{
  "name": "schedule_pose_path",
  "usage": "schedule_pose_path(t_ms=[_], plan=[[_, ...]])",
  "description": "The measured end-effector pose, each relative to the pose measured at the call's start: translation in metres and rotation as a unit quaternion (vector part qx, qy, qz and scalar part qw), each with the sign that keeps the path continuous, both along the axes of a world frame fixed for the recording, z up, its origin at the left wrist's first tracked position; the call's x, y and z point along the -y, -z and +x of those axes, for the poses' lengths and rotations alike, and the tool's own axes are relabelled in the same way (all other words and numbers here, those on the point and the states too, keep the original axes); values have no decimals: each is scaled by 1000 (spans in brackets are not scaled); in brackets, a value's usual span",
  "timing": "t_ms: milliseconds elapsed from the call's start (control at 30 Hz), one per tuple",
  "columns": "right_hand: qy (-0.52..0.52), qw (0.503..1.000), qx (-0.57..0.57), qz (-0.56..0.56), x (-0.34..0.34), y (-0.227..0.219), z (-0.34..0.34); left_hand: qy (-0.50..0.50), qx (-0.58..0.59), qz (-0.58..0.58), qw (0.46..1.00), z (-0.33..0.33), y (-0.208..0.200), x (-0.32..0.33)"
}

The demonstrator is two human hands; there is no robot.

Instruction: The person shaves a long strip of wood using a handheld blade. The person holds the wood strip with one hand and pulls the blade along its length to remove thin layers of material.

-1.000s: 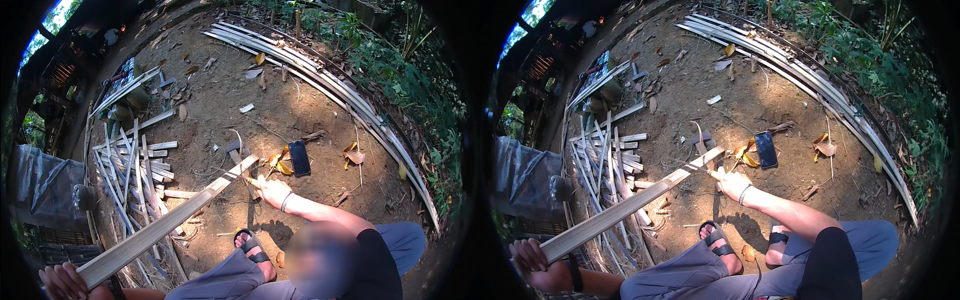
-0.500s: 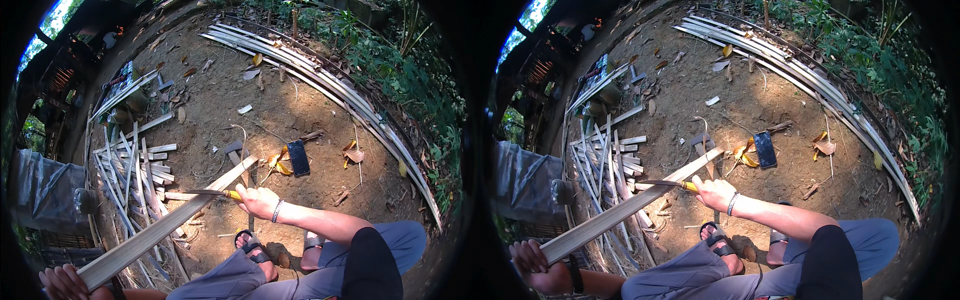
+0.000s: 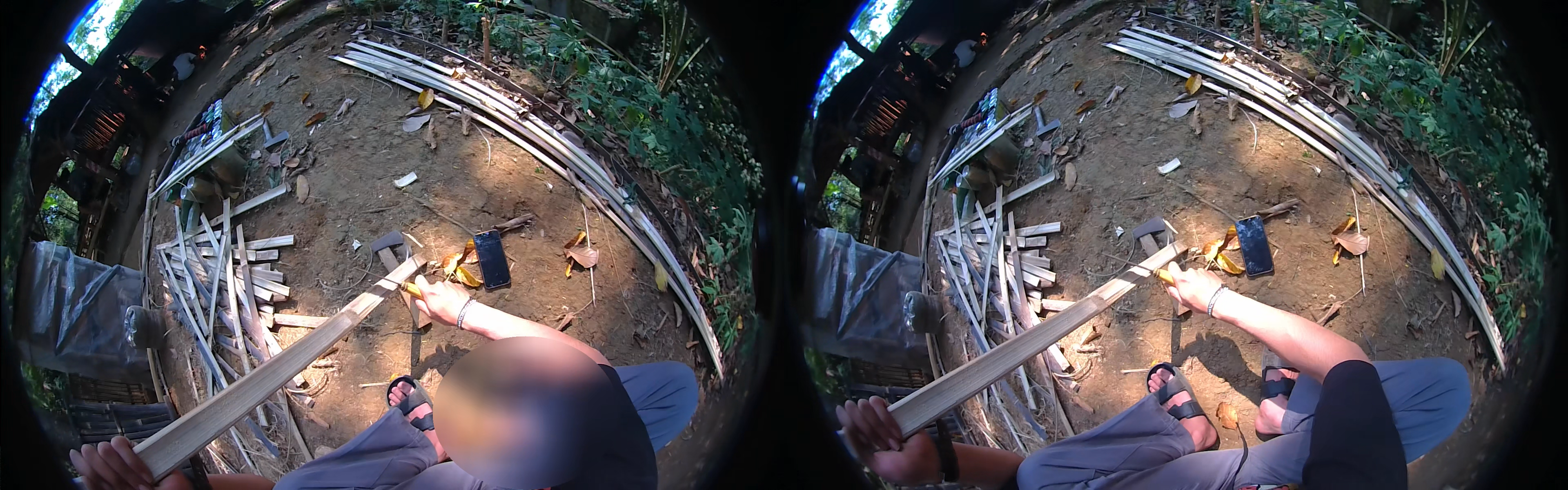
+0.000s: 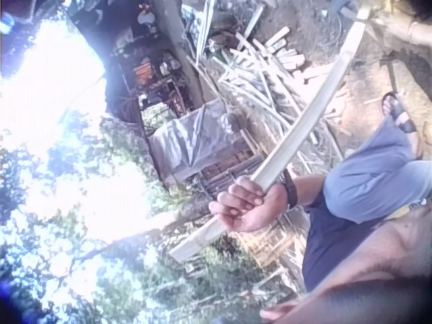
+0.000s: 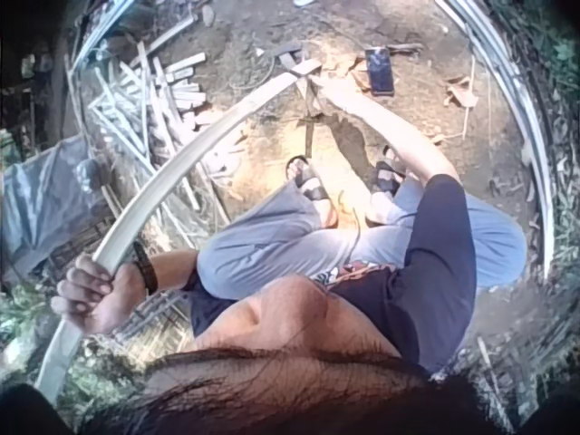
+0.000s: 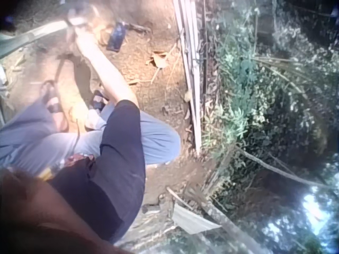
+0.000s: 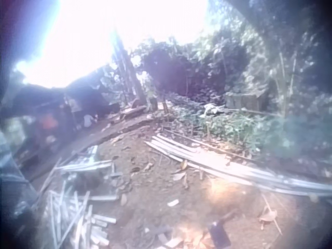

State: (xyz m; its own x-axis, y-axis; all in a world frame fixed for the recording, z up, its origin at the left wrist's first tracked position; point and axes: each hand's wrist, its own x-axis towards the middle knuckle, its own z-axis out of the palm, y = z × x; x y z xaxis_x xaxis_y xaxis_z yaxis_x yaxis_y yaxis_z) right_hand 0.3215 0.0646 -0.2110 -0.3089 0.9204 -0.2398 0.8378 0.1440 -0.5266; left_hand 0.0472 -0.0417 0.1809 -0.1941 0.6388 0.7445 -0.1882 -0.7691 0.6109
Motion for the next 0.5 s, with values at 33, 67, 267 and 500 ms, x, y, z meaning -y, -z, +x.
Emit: schedule_pose_path(t_ms=[33, 67, 267, 500], plan=[[20, 999, 34, -11, -4, 27, 15, -1, 0, 1, 1000, 3, 1, 1], [2, 994, 94, -50, -10, 61, 44, 30, 12, 9, 999, 6, 3, 2], [56, 985, -143, 83, 21, -5, -4, 104, -14, 68, 992, -4, 10, 5], [103, 938, -326, -52, 69, -82, -69, 90, -6, 55, 994, -10, 13, 7]])
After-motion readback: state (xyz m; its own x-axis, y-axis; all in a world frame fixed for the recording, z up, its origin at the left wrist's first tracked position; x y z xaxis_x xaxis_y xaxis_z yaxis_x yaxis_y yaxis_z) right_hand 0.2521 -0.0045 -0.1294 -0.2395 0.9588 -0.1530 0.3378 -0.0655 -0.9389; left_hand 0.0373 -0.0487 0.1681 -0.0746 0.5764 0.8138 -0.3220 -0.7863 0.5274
